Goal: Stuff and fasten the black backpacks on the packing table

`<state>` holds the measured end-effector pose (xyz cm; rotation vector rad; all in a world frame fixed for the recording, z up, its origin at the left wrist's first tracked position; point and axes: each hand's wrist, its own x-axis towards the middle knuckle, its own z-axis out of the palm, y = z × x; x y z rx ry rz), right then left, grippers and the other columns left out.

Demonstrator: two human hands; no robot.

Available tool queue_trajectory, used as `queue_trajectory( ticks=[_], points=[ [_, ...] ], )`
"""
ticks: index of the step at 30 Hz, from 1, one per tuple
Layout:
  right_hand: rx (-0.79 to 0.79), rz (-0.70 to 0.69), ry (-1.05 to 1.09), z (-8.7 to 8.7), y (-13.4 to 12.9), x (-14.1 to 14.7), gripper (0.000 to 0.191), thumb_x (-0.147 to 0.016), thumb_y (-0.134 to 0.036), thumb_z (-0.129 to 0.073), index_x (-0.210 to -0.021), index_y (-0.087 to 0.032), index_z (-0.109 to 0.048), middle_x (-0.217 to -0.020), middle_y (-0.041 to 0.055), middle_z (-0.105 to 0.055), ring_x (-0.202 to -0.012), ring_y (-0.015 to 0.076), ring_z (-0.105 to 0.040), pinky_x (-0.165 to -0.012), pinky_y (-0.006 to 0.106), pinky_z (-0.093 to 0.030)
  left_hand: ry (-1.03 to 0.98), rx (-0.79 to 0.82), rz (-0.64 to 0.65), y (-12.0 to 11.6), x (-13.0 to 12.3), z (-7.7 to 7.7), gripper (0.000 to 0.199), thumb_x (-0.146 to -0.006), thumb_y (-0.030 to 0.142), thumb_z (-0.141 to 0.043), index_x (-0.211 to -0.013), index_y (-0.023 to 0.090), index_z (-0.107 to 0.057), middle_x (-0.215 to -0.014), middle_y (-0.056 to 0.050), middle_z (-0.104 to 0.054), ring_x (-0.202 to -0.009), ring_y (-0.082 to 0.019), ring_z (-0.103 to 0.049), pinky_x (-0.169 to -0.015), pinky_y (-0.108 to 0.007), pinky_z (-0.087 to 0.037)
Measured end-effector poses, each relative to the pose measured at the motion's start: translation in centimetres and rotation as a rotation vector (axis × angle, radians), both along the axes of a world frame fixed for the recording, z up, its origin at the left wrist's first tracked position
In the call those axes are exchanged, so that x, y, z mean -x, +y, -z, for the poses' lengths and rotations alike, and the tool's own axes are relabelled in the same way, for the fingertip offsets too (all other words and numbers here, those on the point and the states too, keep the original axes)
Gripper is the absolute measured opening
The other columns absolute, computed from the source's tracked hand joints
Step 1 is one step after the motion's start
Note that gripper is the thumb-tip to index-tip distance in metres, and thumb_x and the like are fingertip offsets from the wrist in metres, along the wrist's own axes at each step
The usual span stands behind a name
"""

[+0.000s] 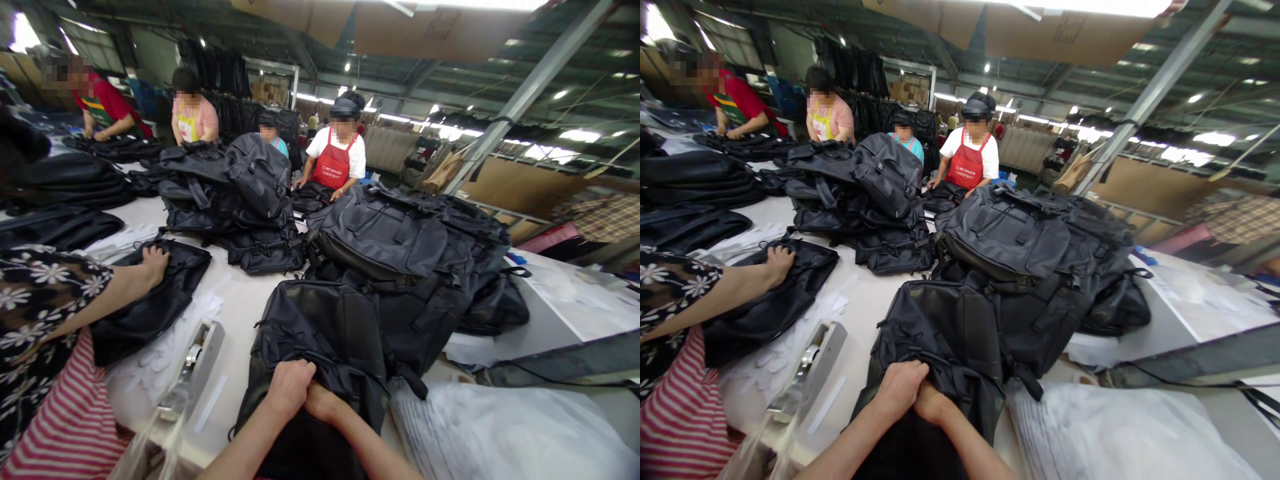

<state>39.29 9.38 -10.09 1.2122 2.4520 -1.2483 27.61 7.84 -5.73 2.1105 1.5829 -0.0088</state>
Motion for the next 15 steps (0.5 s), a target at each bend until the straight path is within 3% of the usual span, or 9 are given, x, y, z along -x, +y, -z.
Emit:
queue_trajectory(
  ticks=[2,4,6,8,11,13,15],
  points=[
    [0.084,-0.015,-0.035,-2.5,-0.1,-0.5,0.029,-0.086,-0.017,-0.043,-0.096,-0.017,-0.07,-0.086,0.0041,-0.072,-0.088,0.0199,-0.065,-0.078,0.028,-0.054,-0.021,0.058,0.041,-0.3,0.7,0.8,0.024,-0.081,0.012,-0.044,-0.087,0.019,-0.067,-0.094,-0.01,-0.074,-0.093,-0.027,-0.069,-0.08,-0.037,-0.055],
    [0.094,-0.035,-0.013,-5.4,-0.6,-1.8,0.024,-0.084,-0.02,-0.048,-0.092,-0.019,-0.071,-0.083,0.0016,-0.071,-0.08,0.0183,-0.065,-0.076,0.028,-0.053,-0.043,0.101,0.121,-0.9,1.4,1.6,0.023,-0.077,0.012,-0.049,-0.082,0.021,-0.07,-0.089,-0.008,-0.075,-0.091,-0.025,-0.07,-0.079,-0.033,-0.055],
    [-0.007,-0.027,0.049,-7.8,-1.5,-4.0,0.024,-0.081,-0.02,-0.053,-0.099,-0.023,-0.069,-0.091,0.0004,-0.071,-0.087,0.0188,-0.065,-0.084,0.03,-0.052,-0.095,0.129,0.194,-1.8,2.0,1.9,0.032,-0.076,0.007,-0.047,-0.09,0.023,-0.071,-0.092,-0.007,-0.076,-0.093,-0.025,-0.069,-0.081,-0.033,-0.054],
    [-0.174,0.029,0.103,-9.2,-2.6,-6.5,0.033,-0.081,-0.017,-0.054,-0.111,-0.024,-0.064,-0.104,0.0021,-0.069,-0.099,0.02,-0.063,-0.093,0.033,-0.05,-0.223,0.134,0.191,-2.7,2.6,1.5,0.039,-0.08,0.008,-0.042,-0.102,0.025,-0.069,-0.099,-0.006,-0.075,-0.097,-0.023,-0.068,-0.085,-0.034,-0.054],
    [-0.44,0.109,0.139,-8.6,-4.2,-9.4,0.039,-0.089,-0.02,-0.047,-0.128,-0.021,-0.054,-0.128,0.0083,-0.06,-0.118,0.0208,-0.056,-0.101,0.034,-0.048,-0.449,0.011,0.075,-3.6,3.2,0.5,0.031,-0.087,0.02,-0.046,-0.112,0.028,-0.064,-0.112,-0.003,-0.07,-0.106,-0.02,-0.063,-0.097,-0.036,-0.05],
    [-0.587,0.075,0.139,-6.7,-5.1,-10.1,0.047,-0.093,-0.022,-0.045,-0.14,-0.02,-0.041,-0.142,0.0097,-0.049,-0.131,0.0221,-0.045,-0.107,0.037,-0.044,-0.484,-0.151,0.005,-4.0,3.3,0.5,0.034,-0.087,0.02,-0.048,-0.118,0.025,-0.059,-0.124,-0.005,-0.063,-0.118,-0.021,-0.055,-0.107,-0.039,-0.044],
    [-0.623,0.007,0.104,-3.9,-5.9,-9.6,0.055,-0.091,-0.023,-0.051,-0.143,-0.021,-0.036,-0.144,0.009,-0.046,-0.135,0.0261,-0.039,-0.112,0.046,-0.038,-0.441,-0.247,-0.033,-4.2,3.0,1.4,0.04,-0.086,0.013,-0.045,-0.123,0.022,-0.055,-0.13,-0.009,-0.058,-0.124,-0.022,-0.05,-0.11,-0.043,-0.042]
  ],
)
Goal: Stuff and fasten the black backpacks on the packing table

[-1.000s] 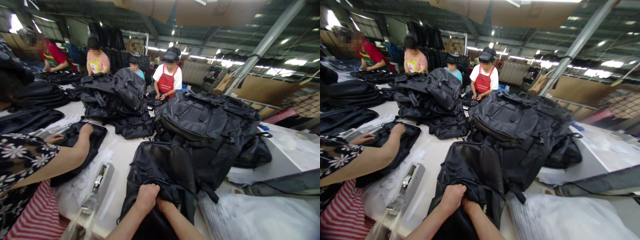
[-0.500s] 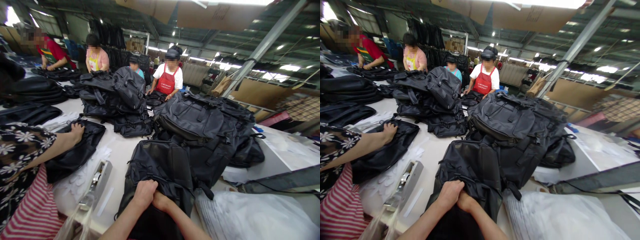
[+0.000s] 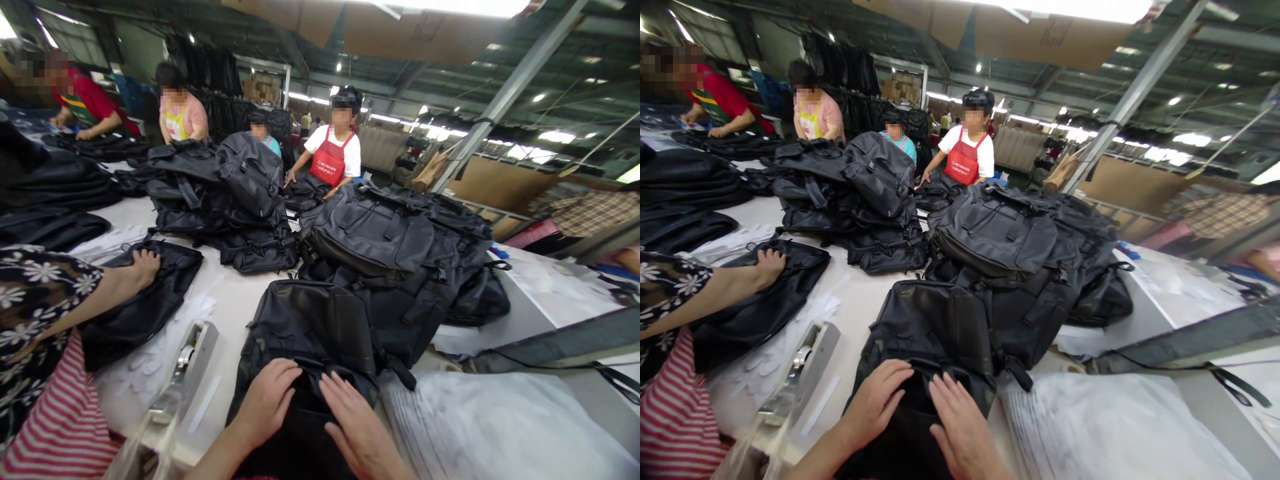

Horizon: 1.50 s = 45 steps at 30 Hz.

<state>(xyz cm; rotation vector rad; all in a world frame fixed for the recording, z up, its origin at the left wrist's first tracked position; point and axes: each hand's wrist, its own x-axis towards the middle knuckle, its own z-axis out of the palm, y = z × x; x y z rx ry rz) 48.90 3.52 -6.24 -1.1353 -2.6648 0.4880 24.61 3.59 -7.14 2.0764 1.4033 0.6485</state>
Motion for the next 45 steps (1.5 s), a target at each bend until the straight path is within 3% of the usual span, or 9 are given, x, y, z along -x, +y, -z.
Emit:
queue_trajectory(
  ticks=[4,8,14,21,26,31,40,42,45],
  points=[
    [0.121,0.089,-0.12,5.5,-0.7,1.8,0.029,-0.082,-0.022,-0.065,-0.111,-0.018,-0.064,-0.107,0.0076,-0.071,-0.108,0.0301,-0.062,-0.111,0.063,-0.03,0.112,0.028,0.102,-0.5,-0.6,3.1,0.031,-0.084,0.007,-0.043,-0.1,0.021,-0.066,-0.118,-0.007,-0.064,-0.118,-0.024,-0.053,-0.1,-0.044,-0.049],
    [0.066,0.187,-0.089,5.7,-0.1,2.1,0.019,-0.091,-0.014,-0.047,-0.096,-0.021,-0.064,-0.088,0.0012,-0.07,-0.087,0.0191,-0.066,-0.107,0.05,-0.039,0.076,-0.045,0.049,-1.0,0.1,4.4,0.035,-0.09,0.009,-0.037,-0.112,0.021,-0.061,-0.117,-0.007,-0.064,-0.115,-0.02,-0.053,-0.102,-0.041,-0.048],
    [-0.132,0.223,-0.231,3.1,2.4,5.4,0.032,-0.085,-0.019,-0.056,-0.117,-0.023,-0.057,-0.106,0.0076,-0.062,-0.092,0.0247,-0.059,-0.077,0.038,-0.051,0.177,-0.038,0.016,-1.1,0.7,3.4,0.028,-0.09,0.012,-0.038,-0.093,0.019,-0.065,-0.104,-0.007,-0.063,-0.1,-0.021,-0.055,-0.093,-0.043,-0.049],
    [-0.307,0.199,-0.436,9.6,3.2,8.0,0.058,-0.085,-0.006,-0.048,-0.139,-0.025,-0.042,-0.124,0.0171,-0.058,-0.114,0.0305,-0.055,-0.097,0.053,-0.044,0.28,0.09,0.17,-1.1,1.1,2.5,0.018,-0.085,0.015,-0.044,-0.085,0.021,-0.062,-0.109,-0.003,-0.064,-0.111,-0.022,-0.051,-0.115,-0.055,-0.025],
    [-0.462,0.128,-0.345,6.6,3.6,6.3,0.067,-0.081,-0.002,-0.047,-0.142,-0.029,-0.035,-0.125,0.015,-0.058,-0.104,0.0261,-0.058,-0.092,0.045,-0.047,0.266,0.128,0.125,-1.0,1.8,0.8,0.01,-0.084,0.028,-0.054,-0.079,0.02,-0.057,-0.092,-0.002,-0.063,-0.099,-0.021,-0.055,-0.116,-0.058,-0.022],
    [-0.372,-0.059,-0.207,3.7,3.9,4.1,0.017,-0.084,-0.009,-0.049,-0.091,-0.019,-0.061,-0.09,0.0054,-0.063,-0.081,0.0189,-0.057,-0.07,0.03,-0.045,0.191,0.206,-0.005,-1.4,3.2,-0.3,0.007,-0.083,0.025,-0.05,-0.081,0.021,-0.054,-0.089,-0.001,-0.06,-0.093,-0.018,-0.055,-0.114,-0.055,-0.023],
    [0.09,-0.234,-0.311,5.0,1.2,3.7,0.009,-0.078,-0.014,-0.057,-0.083,-0.018,-0.064,-0.084,0.0045,-0.067,-0.081,0.0201,-0.062,-0.073,0.031,-0.049,-0.085,0.374,-0.445,-3.3,5.1,4.9,0.025,-0.088,0.032,-0.031,-0.085,0.021,-0.053,-0.09,-0.007,-0.062,-0.09,-0.022,-0.06,-0.088,-0.039,-0.047],
    [0.12,-0.184,-0.095,4.3,1.2,3.0,0.013,-0.084,-0.02,-0.057,-0.095,-0.019,-0.064,-0.095,0.005,-0.067,-0.092,0.0199,-0.061,-0.086,0.033,-0.049,-0.094,0.415,-0.483,-3.2,5.0,5.3,0.029,-0.087,0.037,-0.034,-0.094,0.019,-0.055,-0.095,-0.008,-0.064,-0.095,-0.023,-0.061,-0.092,-0.041,-0.046],
    [0.104,0.151,0.235,3.5,1.0,1.0,0.022,-0.095,-0.027,-0.043,-0.105,-0.022,-0.061,-0.106,0.0064,-0.064,-0.101,0.0187,-0.059,-0.092,0.033,-0.048,-0.085,0.434,-0.473,-3.2,4.5,5.6,0.041,-0.081,0.042,-0.045,-0.11,0.016,-0.056,-0.109,-0.012,-0.065,-0.106,-0.025,-0.059,-0.101,-0.044,-0.043]
  ],
)
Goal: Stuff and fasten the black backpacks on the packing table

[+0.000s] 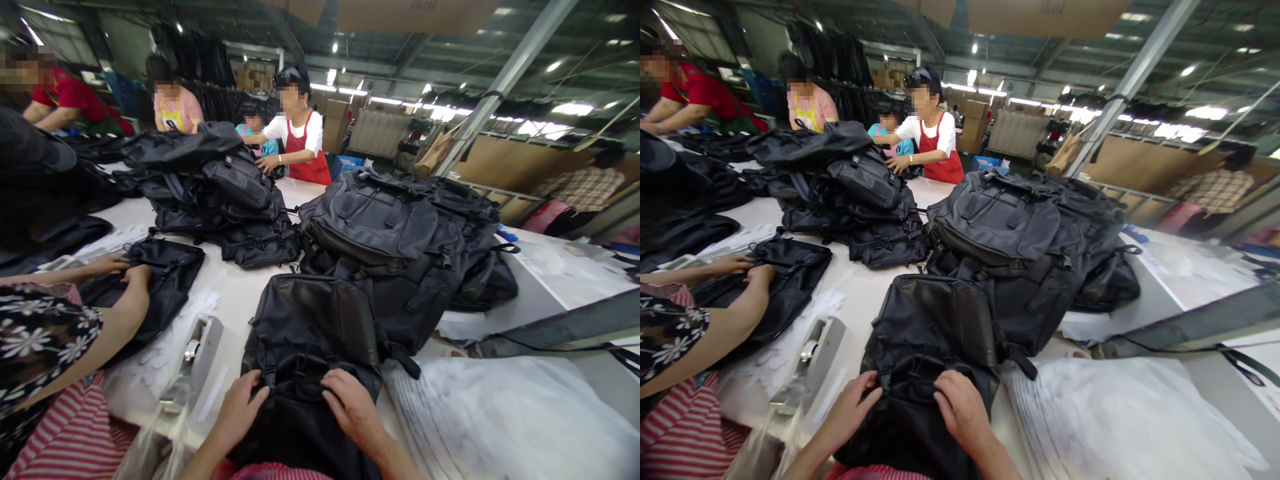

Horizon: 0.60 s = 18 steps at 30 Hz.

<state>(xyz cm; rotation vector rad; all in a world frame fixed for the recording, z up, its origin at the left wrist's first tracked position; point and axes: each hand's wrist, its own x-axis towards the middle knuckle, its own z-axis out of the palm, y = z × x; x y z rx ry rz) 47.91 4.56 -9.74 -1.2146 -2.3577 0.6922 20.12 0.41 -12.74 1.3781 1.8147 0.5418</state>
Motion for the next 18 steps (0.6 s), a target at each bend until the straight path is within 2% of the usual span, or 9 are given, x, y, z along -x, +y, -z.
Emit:
queue_trajectory(
  ticks=[3,5,8,10,12,14,16,18],
  points=[
    [0.041,0.388,0.106,0.3,-0.1,-2.3,0.03,-0.098,-0.036,-0.034,-0.095,-0.022,-0.061,-0.095,0.0066,-0.065,-0.091,0.0194,-0.061,-0.084,0.033,-0.05,-0.073,-0.02,0.032,-0.3,-0.2,0.5,0.048,-0.074,0.04,-0.052,-0.116,0.017,-0.058,-0.117,-0.013,-0.064,-0.11,-0.026,-0.058,-0.104,-0.044,-0.042],
    [0.06,0.479,0.09,0.8,0.2,-3.1,0.033,-0.098,-0.039,-0.034,-0.091,-0.021,-0.061,-0.09,0.0059,-0.065,-0.086,0.02,-0.062,-0.081,0.033,-0.051,-0.174,0.011,-0.01,-0.3,0.1,0.9,0.055,-0.072,0.039,-0.053,-0.121,0.014,-0.056,-0.117,-0.013,-0.064,-0.109,-0.025,-0.059,-0.103,-0.042,-0.043],
    [-0.016,0.427,0.004,1.1,1.9,-2.4,0.035,-0.098,-0.038,-0.031,-0.091,-0.021,-0.061,-0.092,0.0066,-0.065,-0.089,0.0216,-0.062,-0.084,0.037,-0.049,-0.21,0.016,-0.092,1.0,0.6,1.1,0.059,-0.073,0.042,-0.048,-0.121,0.007,-0.056,-0.104,-0.015,-0.066,-0.098,-0.024,-0.062,-0.097,-0.041,-0.047],
    [-0.055,0.406,-0.116,1.3,3.4,-1.0,0.033,-0.097,-0.038,-0.035,-0.099,-0.02,-0.062,-0.097,0.0089,-0.066,-0.096,0.025,-0.062,-0.088,0.041,-0.048,-0.169,-0.017,-0.13,2.8,0.4,0.9,0.058,-0.074,0.041,-0.046,-0.118,0.004,-0.057,-0.101,-0.014,-0.064,-0.093,-0.024,-0.062,-0.095,-0.04,-0.047],
    [0.032,0.431,-0.257,1.7,4.9,0.4,0.032,-0.093,-0.039,-0.045,-0.11,-0.018,-0.062,-0.1,0.0118,-0.068,-0.099,0.0287,-0.063,-0.089,0.044,-0.049,-0.168,0.004,-0.16,4.7,-0.4,0.7,0.059,-0.073,0.037,-0.049,-0.122,0.005,-0.055,-0.102,-0.012,-0.062,-0.091,-0.022,-0.061,-0.093,-0.038,-0.048],
    [0.164,0.452,-0.304,2.5,5.9,1.1,0.04,-0.086,-0.035,-0.058,-0.121,-0.016,-0.058,-0.103,0.0124,-0.07,-0.1,0.0293,-0.064,-0.089,0.043,-0.05,-0.204,0.036,-0.158,6.2,-1.4,0.6,0.064,-0.071,0.03,-0.052,-0.131,0.009,-0.048,-0.099,-0.008,-0.062,-0.085,-0.019,-0.061,-0.09,-0.035,-0.049],
    [0.266,0.437,-0.22,3.4,6.5,1.1,0.057,-0.078,-0.026,-0.066,-0.132,-0.018,-0.05,-0.108,0.0098,-0.069,-0.102,0.0257,-0.064,-0.09,0.038,-0.051,-0.216,-0.024,-0.113,6.9,-2.2,0.8,0.066,-0.069,0.023,-0.052,-0.134,0.016,-0.046,-0.104,-0.006,-0.061,-0.088,-0.017,-0.06,-0.091,-0.034,-0.049],
    [0.332,0.42,-0.119,4.0,6.9,0.6,0.064,-0.075,-0.022,-0.066,-0.136,-0.018,-0.045,-0.111,0.0078,-0.069,-0.103,0.0206,-0.064,-0.09,0.033,-0.051,-0.173,-0.105,-0.147,7.0,-2.5,1.4,0.057,-0.069,0.02,-0.052,-0.126,0.018,-0.052,-0.113,-0.007,-0.06,-0.098,-0.019,-0.06,-0.095,-0.035,-0.048]
  ],
)
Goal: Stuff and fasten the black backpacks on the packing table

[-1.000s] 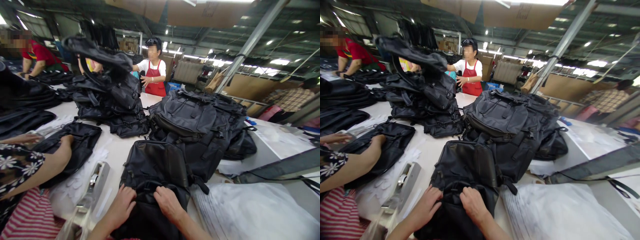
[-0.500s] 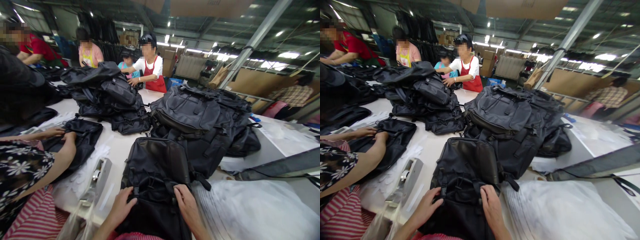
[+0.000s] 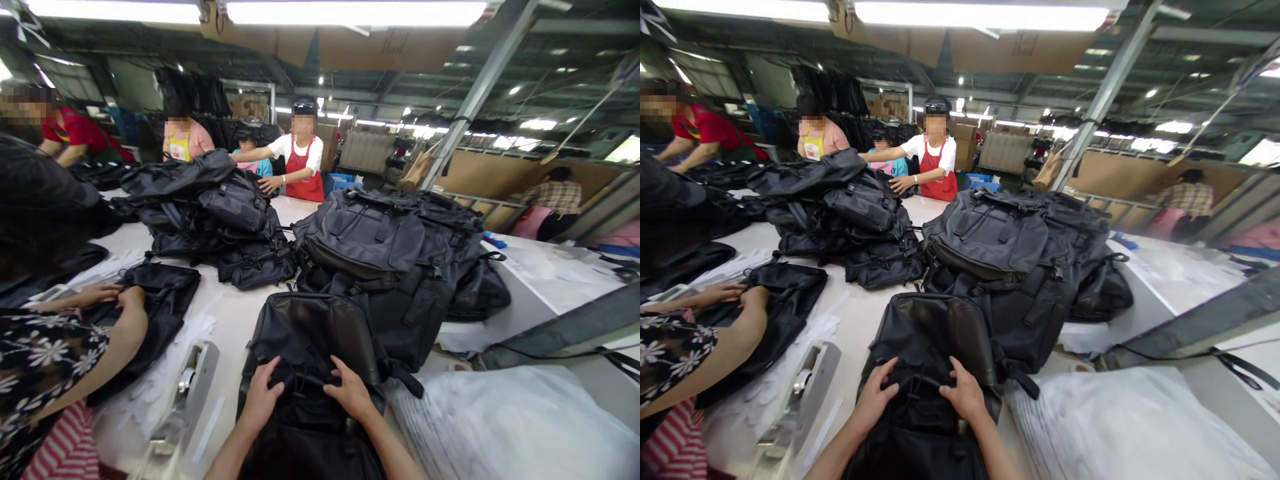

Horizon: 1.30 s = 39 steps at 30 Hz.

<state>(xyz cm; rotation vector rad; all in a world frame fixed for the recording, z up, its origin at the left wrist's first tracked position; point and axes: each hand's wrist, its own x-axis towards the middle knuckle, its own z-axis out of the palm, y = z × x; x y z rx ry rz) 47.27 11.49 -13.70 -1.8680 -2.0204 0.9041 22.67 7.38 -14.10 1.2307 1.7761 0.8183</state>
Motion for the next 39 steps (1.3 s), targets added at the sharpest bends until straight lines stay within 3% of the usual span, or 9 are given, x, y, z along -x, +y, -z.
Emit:
queue_trajectory(
  ticks=[5,10,15,18,23,28,32,36,39],
  points=[
    [0.008,0.016,-0.106,-0.3,0.9,1.1,0.023,-0.082,-0.034,-0.058,-0.097,-0.019,-0.066,-0.097,0.0086,-0.07,-0.094,0.0222,-0.066,-0.082,0.034,-0.05,0.062,0.063,-0.296,0.1,1.5,1.2,0.032,-0.078,0.024,-0.044,-0.106,0.012,-0.055,-0.1,-0.011,-0.067,-0.097,-0.021,-0.064,-0.093,-0.036,-0.05],
    [-0.074,0.013,-0.139,-1.0,1.3,2.4,0.009,-0.073,-0.017,-0.061,-0.079,-0.023,-0.059,-0.085,0.0006,-0.067,-0.086,0.0192,-0.062,-0.073,0.028,-0.043,0.096,0.041,-0.196,2.8,2.5,0.3,0.016,-0.075,0.026,-0.047,-0.085,0.017,-0.054,-0.067,0.0,-0.06,-0.072,-0.021,-0.062,-0.072,-0.033,-0.048],
    [-0.246,-0.004,0.08,-2.5,1.5,0.0,0.018,-0.084,-0.032,-0.048,-0.07,-0.022,-0.045,-0.066,-0.0032,-0.054,-0.065,0.0141,-0.052,-0.061,0.025,-0.037,0.012,-0.078,0.037,5.1,1.3,-2.2,0.02,-0.071,0.034,-0.052,-0.058,0.02,-0.046,-0.059,0.004,-0.048,-0.067,-0.016,-0.053,-0.067,-0.028,-0.042],
    [-0.3,0.017,0.23,-3.2,1.8,-0.8,0.03,-0.085,-0.044,-0.048,-0.065,-0.022,-0.04,-0.058,-0.0046,-0.045,-0.058,0.0138,-0.046,-0.058,0.027,-0.037,-0.025,-0.116,0.115,5.3,1.2,-2.9,0.017,-0.072,0.036,-0.051,-0.068,0.02,-0.054,-0.068,0.003,-0.055,-0.072,-0.016,-0.055,-0.071,-0.028,-0.045],
    [-0.399,0.121,0.215,-3.3,0.0,-1.4,0.03,-0.09,-0.046,-0.04,-0.074,-0.022,-0.048,-0.074,0.0018,-0.054,-0.07,0.018,-0.053,-0.069,0.032,-0.042,0.122,-0.186,0.006,1.9,2.1,-2.9,0.037,-0.077,0.031,-0.048,-0.112,0.017,-0.053,-0.092,-0.005,-0.061,-0.079,-0.019,-0.06,-0.083,-0.038,-0.049],
    [-0.335,0.097,0.209,-3.5,-6.0,-3.1,0.033,-0.094,-0.048,-0.039,-0.078,-0.022,-0.051,-0.076,0.0016,-0.057,-0.073,0.0184,-0.056,-0.07,0.031,-0.045,0.226,-0.305,0.446,-3.4,-1.2,-5.2,0.022,-0.09,0.031,-0.042,-0.102,0.023,-0.059,-0.105,-0.007,-0.063,-0.1,-0.021,-0.058,-0.093,-0.038,-0.049],
    [-0.305,0.09,0.063,-2.6,-10.0,-3.1,0.031,-0.089,-0.054,-0.049,-0.092,-0.024,-0.054,-0.089,0.0047,-0.064,-0.085,0.0232,-0.062,-0.078,0.035,-0.048,0.405,-0.232,0.689,-4.3,-5.6,-6.2,0.024,-0.085,0.018,-0.048,-0.105,0.022,-0.061,-0.11,-0.008,-0.063,-0.104,-0.025,-0.056,-0.093,-0.043,-0.049],
    [-0.185,0.215,-0.082,-0.9,-9.9,-1.9,0.042,-0.082,-0.055,-0.058,-0.107,-0.022,-0.049,-0.079,0.0047,-0.067,-0.074,0.0268,-0.067,-0.064,0.034,-0.047,0.513,-0.127,0.832,-3.5,-7.4,-5.2,0.022,-0.085,0.016,-0.044,-0.091,0.018,-0.065,-0.098,-0.01,-0.067,-0.096,-0.026,-0.061,-0.089,-0.043,-0.052],
    [-0.15,0.201,-0.071,-1.6,-8.5,-1.1,0.028,-0.085,-0.046,-0.052,-0.098,-0.021,-0.05,-0.071,0.0036,-0.064,-0.068,0.0253,-0.065,-0.061,0.032,-0.043,0.558,-0.091,0.984,-2.2,-7.1,-5.0,0.021,-0.083,0.017,-0.047,-0.087,0.017,-0.068,-0.091,-0.011,-0.071,-0.09,-0.026,-0.065,-0.084,-0.04,-0.054]
  ],
)
